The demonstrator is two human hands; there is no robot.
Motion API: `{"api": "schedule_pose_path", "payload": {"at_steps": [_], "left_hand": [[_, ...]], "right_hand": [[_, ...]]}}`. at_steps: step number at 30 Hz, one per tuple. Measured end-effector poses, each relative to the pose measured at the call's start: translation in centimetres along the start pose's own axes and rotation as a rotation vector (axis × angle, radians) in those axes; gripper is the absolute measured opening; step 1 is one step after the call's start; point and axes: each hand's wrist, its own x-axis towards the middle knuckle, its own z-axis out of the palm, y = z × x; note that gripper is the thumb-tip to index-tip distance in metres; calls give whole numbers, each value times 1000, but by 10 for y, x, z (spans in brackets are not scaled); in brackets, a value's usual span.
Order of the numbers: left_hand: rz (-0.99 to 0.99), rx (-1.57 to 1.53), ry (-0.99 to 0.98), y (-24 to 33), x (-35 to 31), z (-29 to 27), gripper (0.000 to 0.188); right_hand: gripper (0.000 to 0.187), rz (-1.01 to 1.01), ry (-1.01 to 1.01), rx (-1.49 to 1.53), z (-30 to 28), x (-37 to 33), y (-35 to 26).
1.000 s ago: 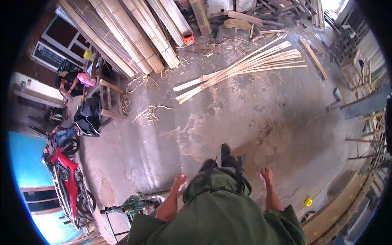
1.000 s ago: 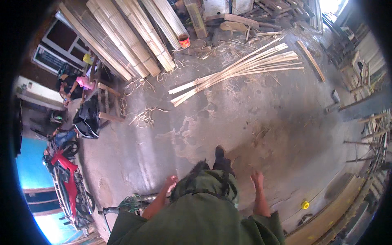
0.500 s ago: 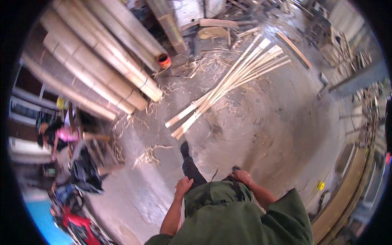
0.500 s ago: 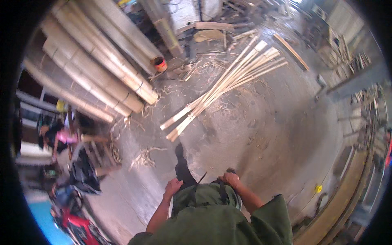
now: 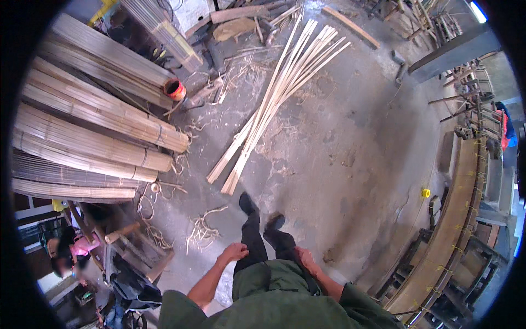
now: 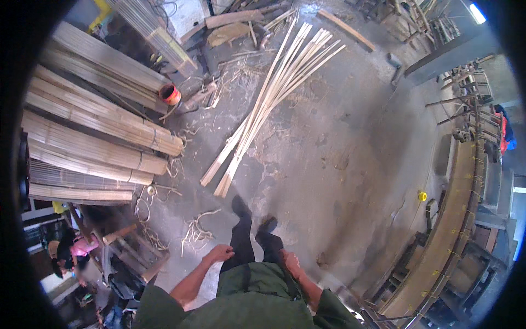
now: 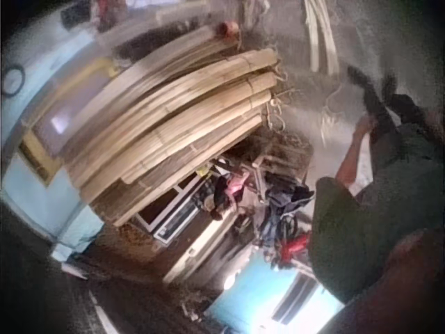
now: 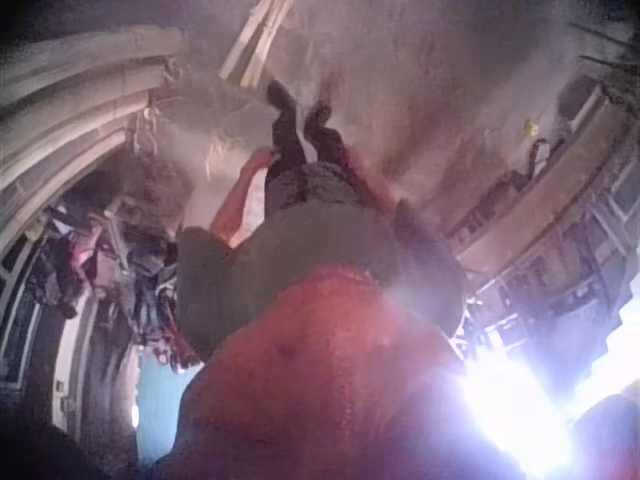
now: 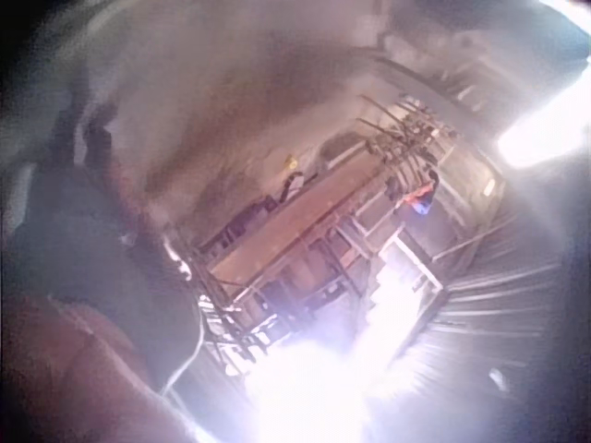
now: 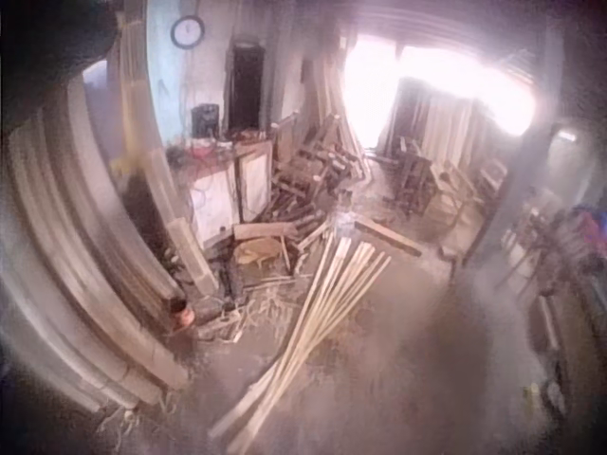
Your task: The person selects long, thin wooden strips from a vertical stack, carries them to the floor, and unties a bundle. They then lay the strips out in parallel rows and smooth them by hand.
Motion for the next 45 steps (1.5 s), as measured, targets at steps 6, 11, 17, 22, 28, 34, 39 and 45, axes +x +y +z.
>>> {"api": "schedule_pose_path", "payload": {"at_steps": [6, 11, 17, 22, 28, 34, 39, 45], "left_hand": [[153, -37, -382, 27, -25, -31, 30], [-252, -285, -342, -32, 61, -16, 31], [-164, 110, 168, -145, 257, -30, 20], [-54, 353, 427, -239, 393, -68, 29], [-165, 517, 691, -280, 509, -111, 79], [-186, 483, 782, -298, 555, -105, 96], [-61, 490, 758, -331, 556, -120, 90], [-171, 376, 588, -272, 520, -154, 78]], "right_hand": [[27, 41, -62, 391, 74, -41, 22], [21, 120, 126, 443, 72, -11, 19], [22, 230, 30, 296, 82, 154, 60], [20, -64, 291, 337, 87, 322, 95], [20, -162, 347, 233, 66, 474, 92], [17, -457, 470, 114, 103, 549, 112], [19, -587, 359, 47, 132, 572, 118], [14, -643, 342, -84, 112, 589, 97]]}}
